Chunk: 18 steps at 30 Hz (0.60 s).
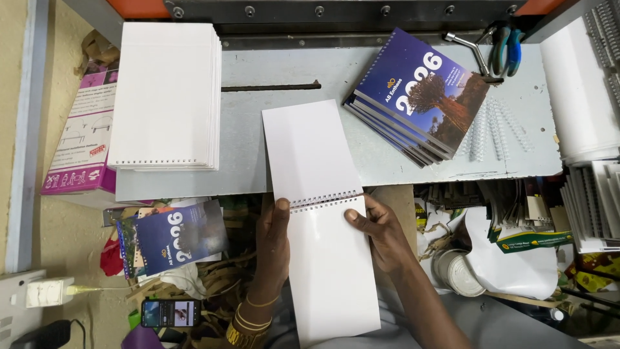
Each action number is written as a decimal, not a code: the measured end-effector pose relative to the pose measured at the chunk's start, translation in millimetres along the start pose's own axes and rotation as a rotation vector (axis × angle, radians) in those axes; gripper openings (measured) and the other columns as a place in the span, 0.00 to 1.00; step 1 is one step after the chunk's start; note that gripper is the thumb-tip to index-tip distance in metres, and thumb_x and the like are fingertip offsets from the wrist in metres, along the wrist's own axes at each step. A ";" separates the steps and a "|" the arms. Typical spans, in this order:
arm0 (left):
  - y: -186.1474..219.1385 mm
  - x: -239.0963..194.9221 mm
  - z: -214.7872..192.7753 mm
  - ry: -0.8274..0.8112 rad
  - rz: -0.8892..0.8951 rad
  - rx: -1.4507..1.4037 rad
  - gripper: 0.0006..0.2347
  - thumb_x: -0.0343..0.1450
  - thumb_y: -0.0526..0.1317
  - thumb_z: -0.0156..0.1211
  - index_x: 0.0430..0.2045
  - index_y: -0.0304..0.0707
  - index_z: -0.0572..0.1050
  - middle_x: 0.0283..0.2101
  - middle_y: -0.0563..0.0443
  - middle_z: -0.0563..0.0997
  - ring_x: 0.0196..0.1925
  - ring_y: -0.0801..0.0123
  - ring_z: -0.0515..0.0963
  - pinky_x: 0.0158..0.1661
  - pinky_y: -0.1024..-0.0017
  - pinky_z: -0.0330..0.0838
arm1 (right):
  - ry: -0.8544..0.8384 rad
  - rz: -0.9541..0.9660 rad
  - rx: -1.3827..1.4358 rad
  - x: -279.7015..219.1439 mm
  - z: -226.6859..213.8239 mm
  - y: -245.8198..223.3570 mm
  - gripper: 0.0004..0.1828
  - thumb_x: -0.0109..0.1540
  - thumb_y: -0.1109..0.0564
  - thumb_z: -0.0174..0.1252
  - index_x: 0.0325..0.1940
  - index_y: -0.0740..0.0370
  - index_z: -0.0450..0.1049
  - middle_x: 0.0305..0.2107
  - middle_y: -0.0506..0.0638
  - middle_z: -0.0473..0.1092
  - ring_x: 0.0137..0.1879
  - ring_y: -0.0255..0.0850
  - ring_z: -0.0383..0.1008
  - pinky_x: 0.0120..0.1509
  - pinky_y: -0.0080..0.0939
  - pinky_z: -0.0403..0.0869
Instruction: Inspecting and aligning calendar pages and covers at a print shop workstation to prepare for binding.
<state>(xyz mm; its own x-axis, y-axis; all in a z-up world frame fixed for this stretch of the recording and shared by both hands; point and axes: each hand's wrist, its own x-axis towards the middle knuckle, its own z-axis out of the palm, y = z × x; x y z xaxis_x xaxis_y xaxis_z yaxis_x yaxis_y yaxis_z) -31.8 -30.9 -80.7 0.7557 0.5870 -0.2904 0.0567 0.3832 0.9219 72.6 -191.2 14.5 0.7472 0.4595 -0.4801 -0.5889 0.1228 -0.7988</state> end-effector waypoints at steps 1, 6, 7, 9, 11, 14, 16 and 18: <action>16.5 -4.5 7.1 -0.006 -0.001 0.001 0.14 0.79 0.51 0.51 0.37 0.40 0.76 0.31 0.56 0.70 0.40 0.76 0.68 0.53 0.68 0.68 | 0.004 -0.003 0.003 1.4 -6.2 2.1 0.19 0.58 0.58 0.66 0.52 0.67 0.77 0.29 0.63 0.78 0.32 0.49 0.83 0.39 0.48 0.83; 49.9 -20.2 19.2 -0.054 0.093 0.179 0.19 0.70 0.53 0.60 0.41 0.35 0.79 0.24 0.64 0.70 0.25 0.82 0.59 0.27 0.77 0.56 | 0.005 0.102 0.087 3.2 -21.6 9.2 0.28 0.54 0.56 0.67 0.57 0.69 0.75 0.49 0.60 0.78 0.49 0.51 0.80 0.50 0.53 0.81; 65.7 -24.5 24.2 -0.054 0.095 0.179 0.19 0.70 0.53 0.60 0.41 0.35 0.79 0.24 0.64 0.70 0.25 0.82 0.59 0.27 0.77 0.56 | 0.003 0.100 0.087 0.8 -22.8 8.5 0.28 0.54 0.56 0.67 0.57 0.69 0.75 0.49 0.60 0.78 0.49 0.51 0.80 0.50 0.53 0.81; 97.3 -33.2 33.8 -0.199 0.181 0.185 0.18 0.72 0.48 0.58 0.49 0.35 0.78 0.46 0.50 0.86 0.48 0.66 0.84 0.47 0.69 0.80 | 0.049 0.029 0.113 -3.7 -25.1 7.7 0.22 0.56 0.60 0.66 0.53 0.69 0.76 0.48 0.59 0.78 0.50 0.49 0.79 0.53 0.51 0.80; 100.9 -38.9 32.4 -0.196 0.200 0.162 0.12 0.72 0.47 0.59 0.36 0.37 0.75 0.34 0.57 0.77 0.37 0.73 0.73 0.38 0.73 0.69 | 0.041 0.003 0.082 -10.8 -26.0 2.5 0.20 0.56 0.59 0.66 0.52 0.68 0.76 0.45 0.57 0.78 0.49 0.49 0.78 0.51 0.49 0.79; 110.1 -44.2 36.1 -0.206 0.284 0.157 0.14 0.73 0.46 0.59 0.21 0.37 0.69 0.31 0.59 0.70 0.24 0.79 0.59 0.28 0.77 0.53 | 0.006 -0.126 0.022 -18.0 -31.7 1.4 0.18 0.58 0.54 0.66 0.48 0.65 0.75 0.42 0.53 0.77 0.47 0.46 0.77 0.50 0.45 0.77; 117.7 -46.6 39.8 -0.215 0.354 0.173 0.16 0.73 0.46 0.58 0.17 0.35 0.66 0.41 0.54 0.73 0.24 0.79 0.57 0.26 0.77 0.49 | -0.026 -0.229 -0.009 -21.3 -35.2 -0.4 0.17 0.60 0.51 0.66 0.47 0.63 0.75 0.41 0.51 0.77 0.47 0.44 0.77 0.50 0.43 0.76; 124.8 -49.5 42.2 -0.214 0.398 0.140 0.20 0.72 0.44 0.59 0.14 0.43 0.54 0.19 0.62 0.52 0.22 0.77 0.49 0.26 0.73 0.44 | 0.013 -0.302 -0.097 -24.8 -37.4 -4.2 0.18 0.58 0.48 0.69 0.40 0.65 0.78 0.32 0.48 0.74 0.41 0.40 0.74 0.45 0.41 0.75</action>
<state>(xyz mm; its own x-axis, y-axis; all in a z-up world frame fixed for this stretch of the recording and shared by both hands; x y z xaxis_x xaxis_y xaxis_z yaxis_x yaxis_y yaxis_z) -34.7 -42.1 59.5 0.8530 0.5032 0.1387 -0.1888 0.0497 0.9808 68.1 -236.1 16.2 0.8879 0.4041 -0.2200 -0.3081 0.1672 -0.9365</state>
